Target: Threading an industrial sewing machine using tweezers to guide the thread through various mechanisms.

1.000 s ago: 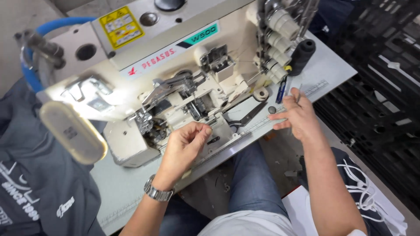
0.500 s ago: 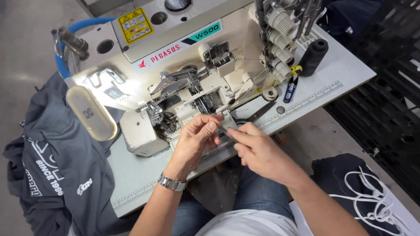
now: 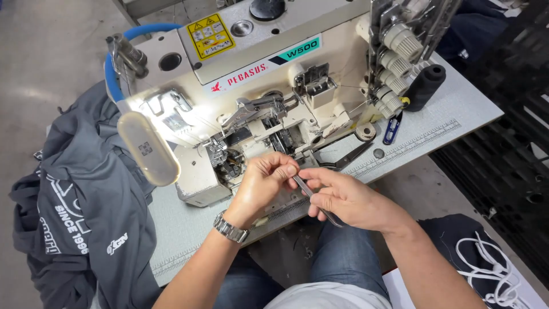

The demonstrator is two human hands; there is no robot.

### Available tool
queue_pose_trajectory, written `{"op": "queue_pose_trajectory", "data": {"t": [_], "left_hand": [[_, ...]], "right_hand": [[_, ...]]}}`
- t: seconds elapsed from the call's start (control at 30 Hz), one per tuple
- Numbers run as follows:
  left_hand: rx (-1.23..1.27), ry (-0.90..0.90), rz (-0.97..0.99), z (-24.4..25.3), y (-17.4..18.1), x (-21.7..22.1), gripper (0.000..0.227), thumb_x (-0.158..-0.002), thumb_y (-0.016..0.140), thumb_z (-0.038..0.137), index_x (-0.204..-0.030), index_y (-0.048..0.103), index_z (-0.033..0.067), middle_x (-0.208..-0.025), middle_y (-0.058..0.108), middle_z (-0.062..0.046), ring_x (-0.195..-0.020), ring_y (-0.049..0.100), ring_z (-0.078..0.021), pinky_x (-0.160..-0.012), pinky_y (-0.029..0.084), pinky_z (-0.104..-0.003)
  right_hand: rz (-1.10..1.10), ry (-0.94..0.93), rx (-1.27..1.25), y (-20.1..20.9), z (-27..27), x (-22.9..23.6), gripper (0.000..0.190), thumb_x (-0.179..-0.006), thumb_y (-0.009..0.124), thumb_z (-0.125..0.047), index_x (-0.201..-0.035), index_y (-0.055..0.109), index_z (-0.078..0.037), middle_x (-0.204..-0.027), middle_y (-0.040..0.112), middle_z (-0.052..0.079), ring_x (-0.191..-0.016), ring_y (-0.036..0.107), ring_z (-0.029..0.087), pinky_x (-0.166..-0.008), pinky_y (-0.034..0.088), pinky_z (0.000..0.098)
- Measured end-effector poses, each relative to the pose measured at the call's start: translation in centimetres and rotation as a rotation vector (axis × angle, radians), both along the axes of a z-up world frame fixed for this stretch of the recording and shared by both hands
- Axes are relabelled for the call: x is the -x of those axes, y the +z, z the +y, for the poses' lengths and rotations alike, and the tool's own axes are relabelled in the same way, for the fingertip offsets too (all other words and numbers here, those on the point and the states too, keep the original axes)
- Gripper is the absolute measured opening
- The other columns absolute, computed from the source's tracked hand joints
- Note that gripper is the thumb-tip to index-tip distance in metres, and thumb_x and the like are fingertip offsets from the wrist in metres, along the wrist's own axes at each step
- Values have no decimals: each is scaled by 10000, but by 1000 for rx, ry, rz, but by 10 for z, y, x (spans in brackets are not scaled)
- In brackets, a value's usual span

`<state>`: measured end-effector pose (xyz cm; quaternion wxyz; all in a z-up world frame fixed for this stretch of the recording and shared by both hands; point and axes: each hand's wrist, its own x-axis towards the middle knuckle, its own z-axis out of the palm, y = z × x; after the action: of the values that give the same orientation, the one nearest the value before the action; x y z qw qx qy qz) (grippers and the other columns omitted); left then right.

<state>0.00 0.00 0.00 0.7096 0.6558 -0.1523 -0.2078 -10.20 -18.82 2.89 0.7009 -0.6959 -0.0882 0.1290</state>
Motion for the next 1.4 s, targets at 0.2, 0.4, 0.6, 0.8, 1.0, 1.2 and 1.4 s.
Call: {"op": "queue_pose_trajectory", "data": {"t": [0.2,0.4,0.6,0.8,1.0,1.2,1.4], "left_hand": [[200,158,166,1,10,3,141,-984,670,126,-1001,714,-6,-636,712,-188,-511,693,-188,-518,585,-240],[370,233,504,15,-8,-13,196,-992,652,141,-1043,671,-48,-864,771,-213,-661,768,-219,-567,649,-282],[439,166,644,9,-12,-19,184,-997,641,126,-1090,683,-27,-941,779,-213,-797,781,-275,-648,665,-361],[515,191,662,3,-27,-26,167,-999,646,130,-1097,695,4,-974,783,-194,-869,779,-278,-708,667,-384],[541,196,651,1,-28,-28,177,-994,660,156,-1101,707,23,-979,788,-176,-877,781,-262,-717,668,-362],[537,194,634,-2,-20,-22,189,-996,661,181,-1114,703,40,-980,792,-153,-866,783,-231,-717,664,-327],[551,207,634,-5,-18,-19,181,-996,663,186,-1110,705,52,-999,792,-147,-869,784,-219,-722,657,-316]], "right_hand": [[55,-107,-26,-21,-4,-3,413,-985,456,49,-1378,567,107,-813,578,108,-602,479,89,-499,456,211],[-95,-434,-154,-18,-16,13,190,-934,664,-18,-1072,699,109,-762,728,198,-704,638,159,-616,502,245],[-394,-624,-130,-2,16,1,231,-999,630,-118,-1175,521,-15,-805,734,177,-707,615,105,-712,525,213],[-589,-780,31,4,52,-16,284,-906,739,17,-1171,638,32,-968,766,169,-740,726,139,-696,642,270],[-725,-784,16,4,73,-27,130,-897,725,78,-1021,694,101,-1066,706,262,-908,780,364,-763,670,460],[-786,-780,82,-6,75,-30,240,-852,751,125,-1090,713,124,-1049,743,285,-946,765,414,-760,655,484],[-803,-796,68,-9,74,-32,207,-885,721,122,-1090,700,141,-1045,746,292,-997,740,415,-793,644,486]]}}
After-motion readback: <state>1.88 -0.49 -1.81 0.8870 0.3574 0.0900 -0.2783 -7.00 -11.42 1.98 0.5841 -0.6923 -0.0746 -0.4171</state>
